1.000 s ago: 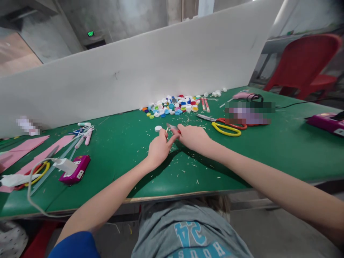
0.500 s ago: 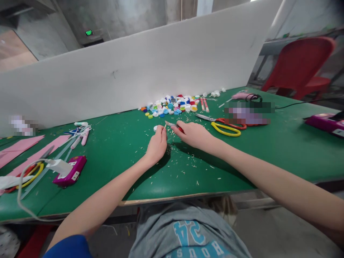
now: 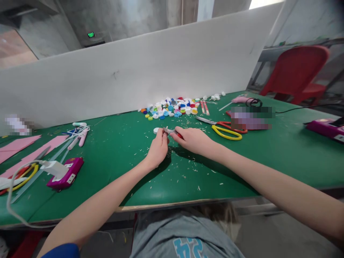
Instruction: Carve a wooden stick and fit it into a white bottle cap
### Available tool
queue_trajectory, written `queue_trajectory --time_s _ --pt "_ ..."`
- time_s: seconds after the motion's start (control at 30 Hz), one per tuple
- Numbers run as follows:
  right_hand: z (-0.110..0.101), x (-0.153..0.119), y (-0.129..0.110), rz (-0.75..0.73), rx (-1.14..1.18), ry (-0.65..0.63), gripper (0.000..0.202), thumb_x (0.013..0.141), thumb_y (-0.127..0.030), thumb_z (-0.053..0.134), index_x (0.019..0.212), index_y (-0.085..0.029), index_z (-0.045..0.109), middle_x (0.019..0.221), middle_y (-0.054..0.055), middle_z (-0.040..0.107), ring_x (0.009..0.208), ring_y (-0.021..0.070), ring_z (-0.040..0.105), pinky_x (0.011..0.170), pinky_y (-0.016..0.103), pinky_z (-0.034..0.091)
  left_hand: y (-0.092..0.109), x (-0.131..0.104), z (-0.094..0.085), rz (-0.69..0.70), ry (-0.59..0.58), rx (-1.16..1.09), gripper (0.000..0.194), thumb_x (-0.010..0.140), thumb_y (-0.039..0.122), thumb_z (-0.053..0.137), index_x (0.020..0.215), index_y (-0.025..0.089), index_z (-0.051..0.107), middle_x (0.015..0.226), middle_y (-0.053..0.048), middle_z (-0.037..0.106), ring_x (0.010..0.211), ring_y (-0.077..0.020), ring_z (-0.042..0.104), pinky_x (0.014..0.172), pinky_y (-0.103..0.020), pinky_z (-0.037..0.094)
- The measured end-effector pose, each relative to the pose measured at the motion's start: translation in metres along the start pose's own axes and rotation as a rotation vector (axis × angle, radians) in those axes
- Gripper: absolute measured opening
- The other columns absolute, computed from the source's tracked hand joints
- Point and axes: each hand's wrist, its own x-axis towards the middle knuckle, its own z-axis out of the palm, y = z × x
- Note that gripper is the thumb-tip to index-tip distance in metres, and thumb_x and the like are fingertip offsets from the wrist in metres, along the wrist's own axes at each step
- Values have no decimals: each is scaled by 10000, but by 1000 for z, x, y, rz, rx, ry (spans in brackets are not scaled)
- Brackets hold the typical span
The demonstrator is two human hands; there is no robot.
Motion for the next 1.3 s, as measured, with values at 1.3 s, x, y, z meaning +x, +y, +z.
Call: queue_trajectory --time_s 1.3 --pt "-15 -4 -6 -23 -93 -61 449 1009 -502 205 1060 -201 535 916 83 719 765 211 651 540 283 228 23 1 -14 -14 -34 324 474 817 662 545 814 214 389 652 54 480 560 -104 414 561 -236 263"
